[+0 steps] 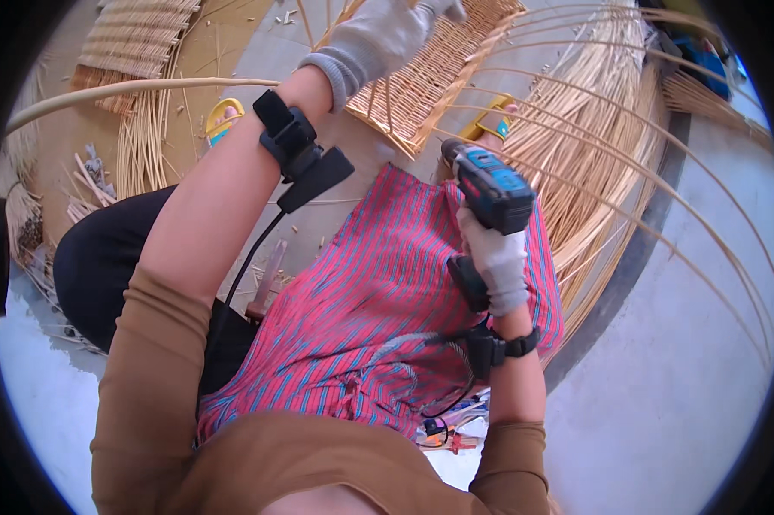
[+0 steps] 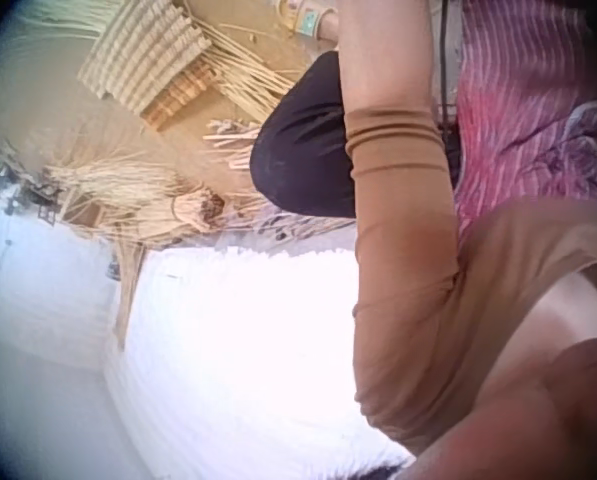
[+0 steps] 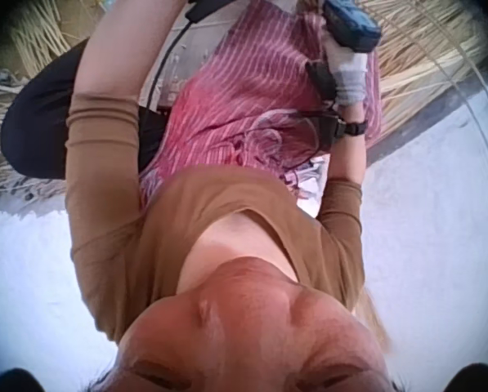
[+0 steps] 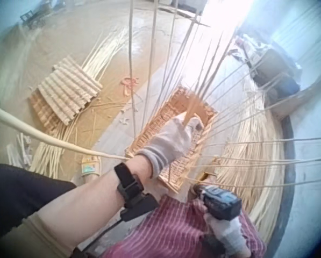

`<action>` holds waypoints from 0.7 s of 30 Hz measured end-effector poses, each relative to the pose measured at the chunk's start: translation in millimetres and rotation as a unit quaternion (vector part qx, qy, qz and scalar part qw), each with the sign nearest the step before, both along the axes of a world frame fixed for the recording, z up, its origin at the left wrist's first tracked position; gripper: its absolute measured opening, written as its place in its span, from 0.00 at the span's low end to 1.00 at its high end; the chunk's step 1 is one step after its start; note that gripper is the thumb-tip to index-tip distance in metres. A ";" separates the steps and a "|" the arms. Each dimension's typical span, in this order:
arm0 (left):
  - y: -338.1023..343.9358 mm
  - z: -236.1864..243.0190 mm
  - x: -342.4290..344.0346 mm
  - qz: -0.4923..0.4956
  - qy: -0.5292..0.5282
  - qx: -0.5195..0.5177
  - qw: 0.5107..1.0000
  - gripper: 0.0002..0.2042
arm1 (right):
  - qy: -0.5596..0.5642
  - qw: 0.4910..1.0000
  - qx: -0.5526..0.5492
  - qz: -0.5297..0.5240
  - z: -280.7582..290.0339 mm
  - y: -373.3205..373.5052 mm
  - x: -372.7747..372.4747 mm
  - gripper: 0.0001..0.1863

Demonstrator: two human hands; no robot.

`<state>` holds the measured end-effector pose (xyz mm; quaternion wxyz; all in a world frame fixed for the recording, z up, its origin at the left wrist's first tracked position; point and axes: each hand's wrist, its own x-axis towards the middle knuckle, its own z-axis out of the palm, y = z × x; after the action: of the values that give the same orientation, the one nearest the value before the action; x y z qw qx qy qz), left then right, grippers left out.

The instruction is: The recorder weaves and assembles a wicker basket on a workshop floor.

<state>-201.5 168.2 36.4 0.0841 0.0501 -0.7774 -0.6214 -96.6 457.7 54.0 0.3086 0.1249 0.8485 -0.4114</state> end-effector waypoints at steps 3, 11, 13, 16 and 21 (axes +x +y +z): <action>-3.1 -11.3 13.5 0.019 0.035 -0.094 0.995 0.12 | -0.001 0.999 -0.039 0.007 31.4 -14.8 25.0 0.08; 31.5 0.5 149.8 0.132 -0.131 -0.129 0.974 0.56 | -0.104 0.988 -0.065 0.091 18.3 -45.4 75.0 0.09; 26.6 -4.2 179.9 0.207 -0.140 -0.090 0.964 0.57 | -0.097 0.988 -0.050 0.112 18.5 -46.9 82.2 0.09; 2.6 -23.5 174.2 0.290 -0.209 -0.127 0.925 0.63 | -0.082 0.985 -0.028 0.151 10.3 -44.3 84.5 0.11; 34.8 25.6 117.3 0.084 0.075 -0.227 0.967 0.57 | -0.071 0.928 0.134 0.341 26.3 -60.4 87.5 0.19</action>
<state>-84.3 203.0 61.9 0.2036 0.0480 -0.8824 -0.4214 -9.1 397.3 80.3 0.4697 -0.1027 0.8632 -0.1538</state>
